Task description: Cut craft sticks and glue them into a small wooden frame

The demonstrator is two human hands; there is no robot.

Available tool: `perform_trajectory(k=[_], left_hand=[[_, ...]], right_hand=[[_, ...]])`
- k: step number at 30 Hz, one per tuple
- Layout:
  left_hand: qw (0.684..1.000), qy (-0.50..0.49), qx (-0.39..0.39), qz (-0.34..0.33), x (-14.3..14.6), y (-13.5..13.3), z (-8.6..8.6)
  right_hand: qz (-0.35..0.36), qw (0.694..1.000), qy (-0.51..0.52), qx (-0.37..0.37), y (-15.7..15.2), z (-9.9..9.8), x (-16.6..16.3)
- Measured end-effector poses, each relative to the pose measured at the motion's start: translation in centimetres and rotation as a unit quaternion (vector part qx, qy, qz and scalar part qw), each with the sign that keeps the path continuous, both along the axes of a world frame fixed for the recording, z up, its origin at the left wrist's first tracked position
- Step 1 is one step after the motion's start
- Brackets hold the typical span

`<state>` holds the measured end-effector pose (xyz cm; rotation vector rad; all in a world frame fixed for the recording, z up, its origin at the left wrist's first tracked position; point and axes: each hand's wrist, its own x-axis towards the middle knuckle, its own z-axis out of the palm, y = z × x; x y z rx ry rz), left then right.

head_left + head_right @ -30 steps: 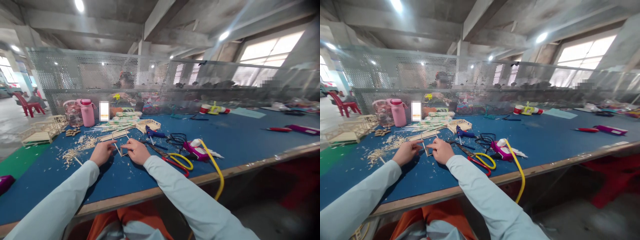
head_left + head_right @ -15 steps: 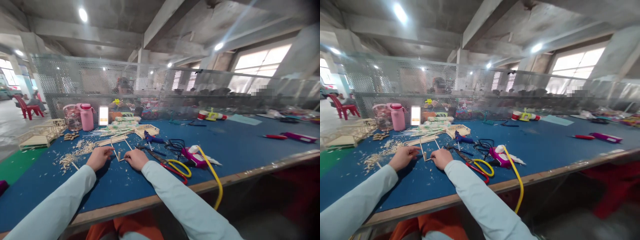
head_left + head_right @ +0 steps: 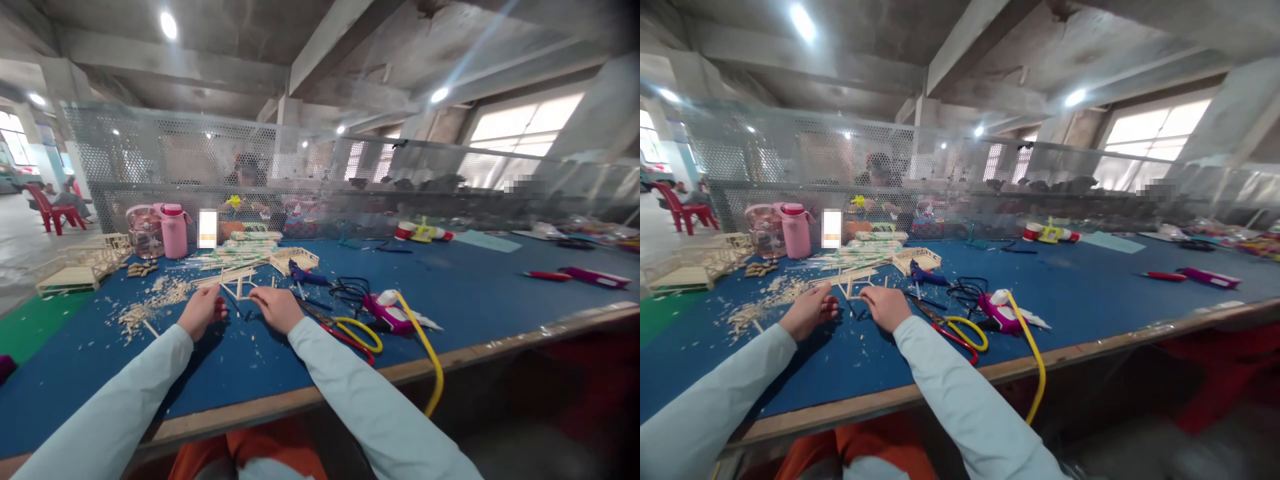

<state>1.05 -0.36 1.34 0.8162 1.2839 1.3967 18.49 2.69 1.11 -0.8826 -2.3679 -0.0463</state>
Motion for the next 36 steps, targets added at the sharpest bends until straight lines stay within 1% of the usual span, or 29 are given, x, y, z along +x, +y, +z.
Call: perform_trajectory(k=[4,6,8,10,12,14,16,19,21,22,23,25,27,29,31,33,34,35,36], left_hand=[[0.995,-0.069,-0.015,-0.076,0.4,-0.8,-0.2],[0.991,-0.095,-0.019,-0.097,0.6,-0.7,-0.2],[0.990,-0.092,-0.001,-0.103,0.6,-0.6,0.0],[0.993,-0.043,0.055,-0.090,0.4,-0.5,0.2],[0.988,0.065,0.124,-0.066,0.0,-0.6,0.6],[0.966,0.188,0.169,-0.050,-0.4,-0.6,0.9],[0.943,0.271,0.187,-0.041,-0.7,-0.6,1.0],[0.920,0.333,0.204,-0.034,-1.0,-0.7,1.1],[0.909,0.352,0.220,-0.031,-1.1,-0.7,1.0],[0.908,0.351,0.225,-0.031,-1.0,-0.7,1.0],[0.912,0.340,0.229,-0.032,-0.9,-0.7,0.9],[0.936,0.271,0.222,-0.040,-0.5,-0.7,0.7],[0.968,0.154,0.190,-0.051,0.1,-0.6,0.4],[0.988,0.045,0.139,-0.052,0.6,-0.4,0.1],[0.994,-0.023,0.099,-0.036,0.9,-0.3,0.1],[0.994,-0.072,0.080,-0.010,1.0,-0.2,0.2],[0.993,-0.094,0.075,0.003,0.9,-0.1,0.2],[0.991,-0.113,0.070,0.013,0.8,0.0,0.3],[0.990,-0.127,0.065,0.019,0.7,0.0,0.3]], right_hand=[[0.032,0.999,0.031,0.001,-0.4,0.1,-0.1],[0.044,0.998,0.038,-0.001,-0.6,0.0,-0.1],[0.055,0.997,0.044,-0.004,-0.6,-0.1,-0.2],[0.052,0.997,0.061,-0.012,-0.6,-0.2,-0.2],[0.025,0.995,0.090,-0.022,-0.6,-0.1,-0.2],[-0.015,0.991,0.131,-0.021,-0.5,0.0,-0.1],[-0.039,0.984,0.174,-0.007,-0.4,0.2,0.0],[-0.028,0.979,0.203,0.012,-0.3,0.3,0.0],[-0.005,0.979,0.202,0.000,-0.2,0.2,-0.1],[0.007,0.979,0.204,-0.018,-0.1,0.1,-0.2],[0.017,0.977,0.210,-0.042,0.0,0.0,-0.4],[0.034,0.968,0.226,-0.105,0.2,-0.3,-0.6],[0.046,0.960,0.222,-0.165,0.4,-0.6,-0.7],[0.045,0.961,0.191,-0.196,0.5,-0.8,-0.6],[0.012,0.968,0.165,-0.186,0.6,-0.8,-0.5],[-0.029,0.979,0.132,-0.154,0.7,-0.9,-0.6],[-0.034,0.985,0.102,-0.138,0.6,-1.0,-0.7],[-0.022,0.990,0.063,-0.124,0.6,-1.1,-0.8],[0.007,0.994,0.014,-0.111,0.5,-1.2,-1.0]])
